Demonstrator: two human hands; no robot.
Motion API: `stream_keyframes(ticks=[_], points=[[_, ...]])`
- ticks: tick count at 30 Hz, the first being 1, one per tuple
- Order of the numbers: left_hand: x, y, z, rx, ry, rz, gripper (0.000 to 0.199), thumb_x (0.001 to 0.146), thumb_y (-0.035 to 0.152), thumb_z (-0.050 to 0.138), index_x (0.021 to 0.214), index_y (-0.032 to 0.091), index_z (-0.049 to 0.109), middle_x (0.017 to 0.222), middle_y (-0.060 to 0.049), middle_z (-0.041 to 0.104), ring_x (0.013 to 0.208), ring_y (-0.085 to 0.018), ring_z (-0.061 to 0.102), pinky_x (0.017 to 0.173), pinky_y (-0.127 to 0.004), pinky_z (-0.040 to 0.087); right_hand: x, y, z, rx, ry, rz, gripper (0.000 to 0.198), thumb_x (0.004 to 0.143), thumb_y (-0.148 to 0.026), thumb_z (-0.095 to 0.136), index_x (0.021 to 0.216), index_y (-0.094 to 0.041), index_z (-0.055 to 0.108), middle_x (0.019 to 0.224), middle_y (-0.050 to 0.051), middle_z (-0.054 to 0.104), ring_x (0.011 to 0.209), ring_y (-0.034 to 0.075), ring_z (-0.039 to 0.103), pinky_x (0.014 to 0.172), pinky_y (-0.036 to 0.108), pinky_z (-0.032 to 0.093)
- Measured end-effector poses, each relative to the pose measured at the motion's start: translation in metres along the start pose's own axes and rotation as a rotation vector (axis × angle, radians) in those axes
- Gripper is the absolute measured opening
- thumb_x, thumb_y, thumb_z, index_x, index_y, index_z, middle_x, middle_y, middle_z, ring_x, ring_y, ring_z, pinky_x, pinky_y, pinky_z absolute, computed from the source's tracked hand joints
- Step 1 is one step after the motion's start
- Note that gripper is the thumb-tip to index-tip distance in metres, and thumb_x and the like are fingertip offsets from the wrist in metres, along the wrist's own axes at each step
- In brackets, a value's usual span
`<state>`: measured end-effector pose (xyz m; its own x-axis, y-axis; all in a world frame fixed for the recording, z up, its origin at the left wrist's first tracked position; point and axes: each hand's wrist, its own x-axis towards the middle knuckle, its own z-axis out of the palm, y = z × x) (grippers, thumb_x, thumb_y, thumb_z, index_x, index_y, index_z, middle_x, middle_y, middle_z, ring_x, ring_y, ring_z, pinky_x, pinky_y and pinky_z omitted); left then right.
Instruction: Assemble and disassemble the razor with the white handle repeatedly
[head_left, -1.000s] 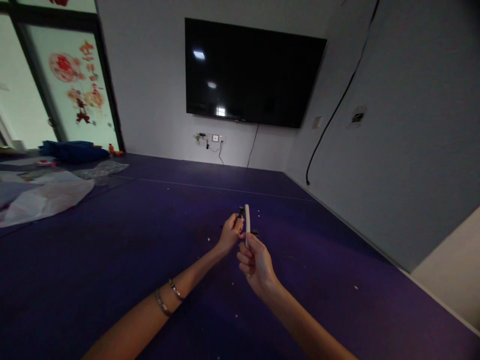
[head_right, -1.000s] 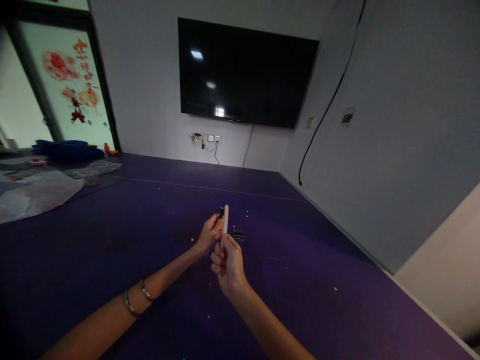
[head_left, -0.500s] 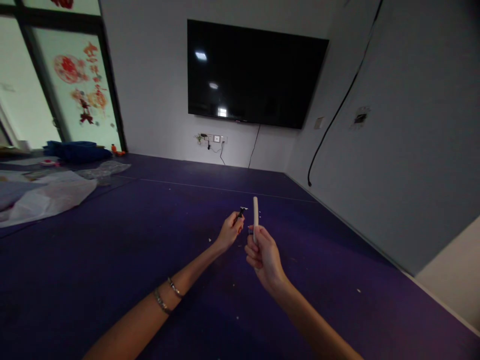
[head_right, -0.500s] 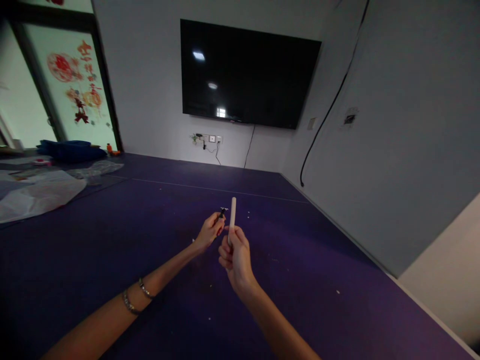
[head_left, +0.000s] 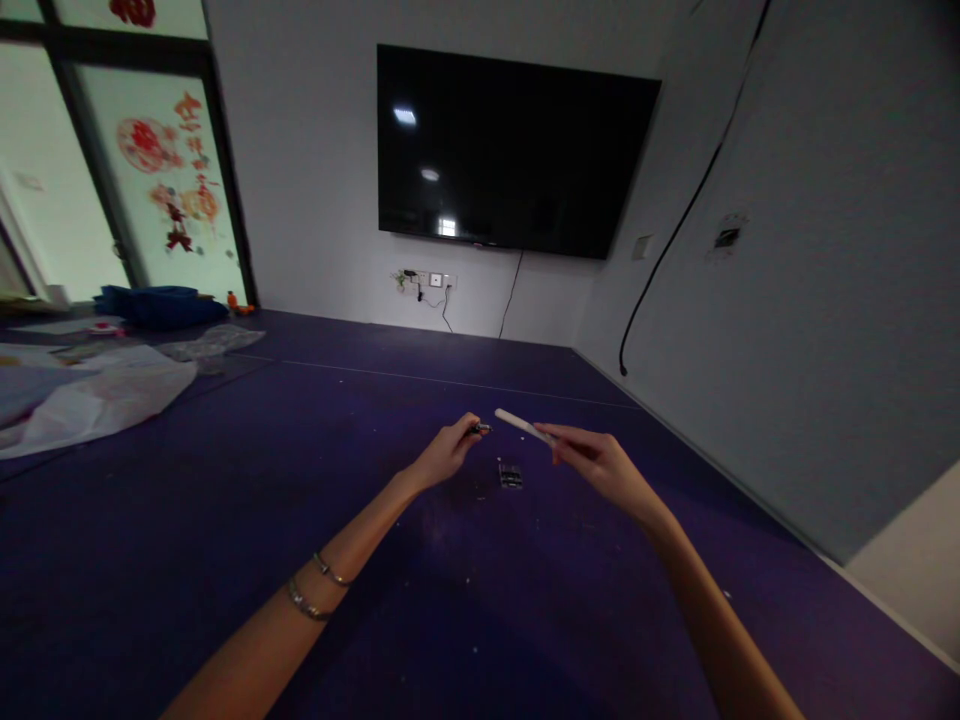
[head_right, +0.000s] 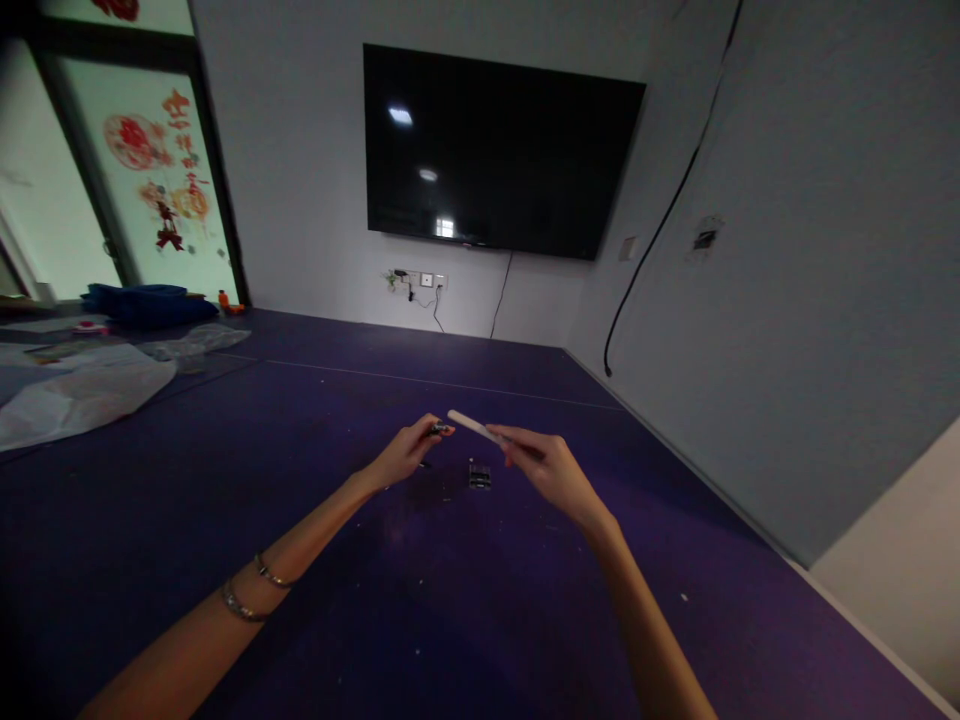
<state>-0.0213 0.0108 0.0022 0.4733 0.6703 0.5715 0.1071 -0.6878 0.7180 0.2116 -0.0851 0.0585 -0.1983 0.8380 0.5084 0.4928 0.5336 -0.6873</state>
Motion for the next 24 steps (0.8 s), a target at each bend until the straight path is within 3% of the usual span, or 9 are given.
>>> stream_keyframes(ticks=[4,7,12,15,18,24], points=[[0.000,0.005,0.003,0.018,-0.050,0.064,0.017,0.086,0.023,0.047,0.098,0.019,0.058,0.094,-0.007,0.065,0.087,-0.018,0.060,0.079,-0.027,0.042,0.002,0.005,0.011,-0.046,-0.029,-0.031,0.030,0.082,-0.029,0.052,0.110,-0.029,0.065,0.093,0.004,0.071,0.071,0.017,0.061,0.070,0.033,0.047],[-0.001,0.009,0.007,-0.005,-0.054,0.008,0.013,0.083,0.023,0.052,0.093,0.019,0.059,0.087,-0.005,0.065,0.083,-0.017,0.060,0.078,-0.027,0.043,0.003,0.002,0.015,-0.034,-0.061,-0.088,0.029,0.081,-0.027,0.054,0.107,-0.030,0.067,0.100,0.004,0.070,0.077,0.019,0.063,0.074,0.035,0.048],[-0.002,0.009,0.007,0.005,-0.031,-0.006,0.007,0.079,0.023,0.056,0.085,0.019,0.059,0.074,-0.002,0.062,0.072,-0.016,0.059,0.071,-0.024,0.044,0.002,-0.001,0.008,-0.048,-0.096,-0.080,0.029,0.079,-0.025,0.055,0.105,-0.030,0.067,0.099,0.003,0.070,0.078,0.019,0.064,0.072,0.034,0.049],[-0.002,0.010,0.005,0.027,-0.033,0.074,0.009,0.080,0.021,0.053,0.088,0.020,0.059,0.078,-0.003,0.063,0.074,-0.016,0.059,0.072,-0.025,0.044,0.001,0.000,0.004,-0.035,-0.077,-0.074,0.028,0.080,-0.026,0.056,0.105,-0.030,0.067,0.101,0.003,0.070,0.081,0.020,0.064,0.073,0.034,0.049],[-0.002,0.012,0.003,0.043,-0.097,0.132,0.018,0.084,0.018,0.046,0.096,0.021,0.058,0.091,-0.006,0.064,0.085,-0.017,0.060,0.079,-0.027,0.043,0.001,-0.001,0.004,-0.057,-0.157,-0.079,0.027,0.080,-0.025,0.056,0.104,-0.030,0.068,0.097,0.003,0.071,0.082,0.020,0.065,0.074,0.033,0.049],[-0.002,0.016,0.004,0.057,-0.093,0.098,0.014,0.085,0.022,0.046,0.091,0.020,0.059,0.085,-0.005,0.063,0.078,-0.015,0.059,0.074,-0.024,0.043,0.001,-0.002,0.001,-0.062,-0.121,-0.072,0.027,0.082,-0.026,0.054,0.106,-0.029,0.067,0.102,0.004,0.070,0.088,0.021,0.064,0.077,0.036,0.048]])
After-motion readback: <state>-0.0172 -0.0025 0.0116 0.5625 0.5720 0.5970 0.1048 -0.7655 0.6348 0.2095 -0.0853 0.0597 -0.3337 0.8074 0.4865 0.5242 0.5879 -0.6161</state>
